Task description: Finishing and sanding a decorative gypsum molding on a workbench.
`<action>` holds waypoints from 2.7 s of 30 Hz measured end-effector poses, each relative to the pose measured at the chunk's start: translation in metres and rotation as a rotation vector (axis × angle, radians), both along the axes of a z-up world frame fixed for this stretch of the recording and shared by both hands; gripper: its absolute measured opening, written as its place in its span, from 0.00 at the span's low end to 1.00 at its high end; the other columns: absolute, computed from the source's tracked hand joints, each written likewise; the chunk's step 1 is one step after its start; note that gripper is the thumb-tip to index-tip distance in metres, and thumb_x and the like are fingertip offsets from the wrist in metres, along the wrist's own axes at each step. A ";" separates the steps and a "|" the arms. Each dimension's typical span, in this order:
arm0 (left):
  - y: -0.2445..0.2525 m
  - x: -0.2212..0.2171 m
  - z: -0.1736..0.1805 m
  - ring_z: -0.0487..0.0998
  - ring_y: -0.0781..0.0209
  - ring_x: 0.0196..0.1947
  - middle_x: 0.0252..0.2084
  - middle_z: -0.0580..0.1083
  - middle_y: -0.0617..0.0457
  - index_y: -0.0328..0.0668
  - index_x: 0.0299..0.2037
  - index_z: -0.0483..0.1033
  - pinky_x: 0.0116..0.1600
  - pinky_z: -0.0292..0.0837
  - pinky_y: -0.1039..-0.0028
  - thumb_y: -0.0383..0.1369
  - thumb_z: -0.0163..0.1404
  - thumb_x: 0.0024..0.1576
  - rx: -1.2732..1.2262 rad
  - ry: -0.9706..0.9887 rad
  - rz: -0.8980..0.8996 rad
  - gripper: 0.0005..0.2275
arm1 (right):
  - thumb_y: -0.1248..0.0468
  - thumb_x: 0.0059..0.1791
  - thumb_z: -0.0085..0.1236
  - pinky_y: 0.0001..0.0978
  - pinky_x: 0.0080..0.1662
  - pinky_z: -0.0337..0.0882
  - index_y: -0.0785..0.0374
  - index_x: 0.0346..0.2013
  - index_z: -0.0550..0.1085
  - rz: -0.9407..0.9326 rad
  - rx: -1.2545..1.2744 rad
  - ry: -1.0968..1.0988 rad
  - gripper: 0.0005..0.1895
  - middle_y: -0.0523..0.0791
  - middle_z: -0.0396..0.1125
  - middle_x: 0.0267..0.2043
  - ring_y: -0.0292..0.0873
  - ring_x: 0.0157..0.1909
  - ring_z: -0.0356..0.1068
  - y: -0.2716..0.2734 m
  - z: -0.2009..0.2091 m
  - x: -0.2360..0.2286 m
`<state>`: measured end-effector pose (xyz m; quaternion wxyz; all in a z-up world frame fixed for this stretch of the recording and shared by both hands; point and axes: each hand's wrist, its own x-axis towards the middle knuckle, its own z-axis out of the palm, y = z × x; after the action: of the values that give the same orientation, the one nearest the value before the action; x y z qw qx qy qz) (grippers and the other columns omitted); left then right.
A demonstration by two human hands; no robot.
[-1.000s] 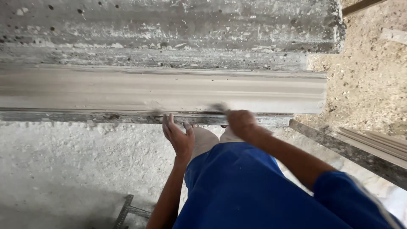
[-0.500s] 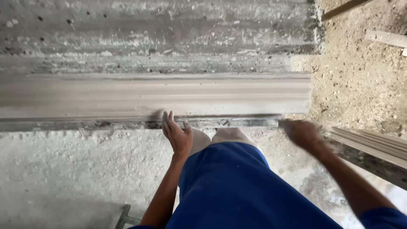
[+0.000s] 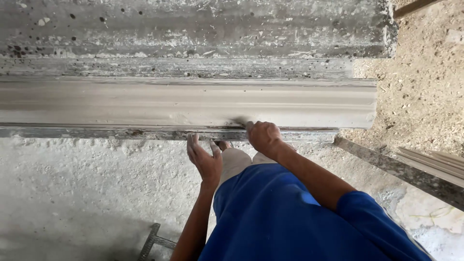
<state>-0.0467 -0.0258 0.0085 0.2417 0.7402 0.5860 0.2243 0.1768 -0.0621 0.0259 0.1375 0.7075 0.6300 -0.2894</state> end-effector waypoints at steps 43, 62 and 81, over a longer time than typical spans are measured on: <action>0.005 0.206 0.009 0.47 0.34 0.76 0.74 0.49 0.26 0.29 0.71 0.53 0.75 0.43 0.47 0.35 0.54 0.55 -0.069 0.222 -0.868 0.35 | 0.48 0.60 0.38 0.33 0.21 0.55 0.56 0.48 0.75 -0.933 0.095 -0.089 0.20 0.51 0.75 0.26 0.36 0.16 0.50 -0.260 -0.016 0.179; 0.038 0.188 -0.018 0.24 0.34 0.78 0.78 0.26 0.35 0.41 0.76 0.27 0.74 0.27 0.37 0.60 0.57 0.48 -0.351 0.706 -1.028 0.57 | 0.59 0.62 0.28 0.26 0.16 0.56 0.53 0.46 0.72 -0.749 -0.188 -0.189 0.19 0.39 0.52 0.16 0.31 0.14 0.48 -0.238 -0.002 0.194; 0.048 0.189 -0.026 0.26 0.38 0.79 0.79 0.28 0.40 0.47 0.77 0.29 0.75 0.29 0.38 0.65 0.55 0.46 -0.363 0.706 -1.013 0.58 | 0.54 0.65 0.30 0.31 0.19 0.53 0.65 0.50 0.76 -1.386 0.137 -0.165 0.25 0.44 0.60 0.21 0.34 0.16 0.48 -0.333 -0.043 0.232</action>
<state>0.1424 0.0227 -0.0171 0.2317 0.9018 0.2369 -0.2775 0.4093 -0.3952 -0.0174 -0.0763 0.9728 0.0382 -0.2153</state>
